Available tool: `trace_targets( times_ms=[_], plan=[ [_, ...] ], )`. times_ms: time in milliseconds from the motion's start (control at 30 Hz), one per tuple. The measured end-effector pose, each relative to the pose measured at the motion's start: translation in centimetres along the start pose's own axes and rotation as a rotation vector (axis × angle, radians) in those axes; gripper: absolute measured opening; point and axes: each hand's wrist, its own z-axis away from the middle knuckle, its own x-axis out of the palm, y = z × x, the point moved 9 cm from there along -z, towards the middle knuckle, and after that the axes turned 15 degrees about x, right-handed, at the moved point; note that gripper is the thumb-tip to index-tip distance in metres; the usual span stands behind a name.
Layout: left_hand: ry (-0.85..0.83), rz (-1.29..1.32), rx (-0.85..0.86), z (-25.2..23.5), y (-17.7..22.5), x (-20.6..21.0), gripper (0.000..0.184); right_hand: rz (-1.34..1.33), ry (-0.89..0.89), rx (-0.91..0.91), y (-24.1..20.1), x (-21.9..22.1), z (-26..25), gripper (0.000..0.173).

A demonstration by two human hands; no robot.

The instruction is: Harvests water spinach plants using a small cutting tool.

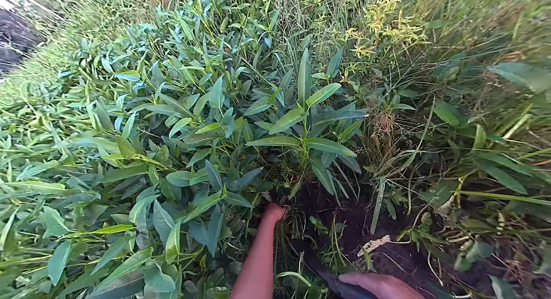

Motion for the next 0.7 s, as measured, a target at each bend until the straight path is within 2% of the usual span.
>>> trace_targets(
  times_ms=[200,300,467,700],
  plan=[
    [0.056,0.152,0.108,-0.1,-0.3,1.0,0.042,-0.006,0.006,0.018,0.3,0.4,0.0,0.05],
    [0.081,0.209,0.16,0.9,-0.1,0.2,0.041,-0.006,-0.006,0.031,0.6,0.5,0.2,0.051],
    [0.318,0.347,0.212,2.4,-0.7,-3.8,0.031,-0.024,-0.008,0.032,0.7,0.7,0.0,0.052],
    [0.192,0.057,0.22,0.1,3.2,-1.7,0.04,-0.02,-0.015,0.058,0.7,0.8,0.3,0.052]
  ],
)
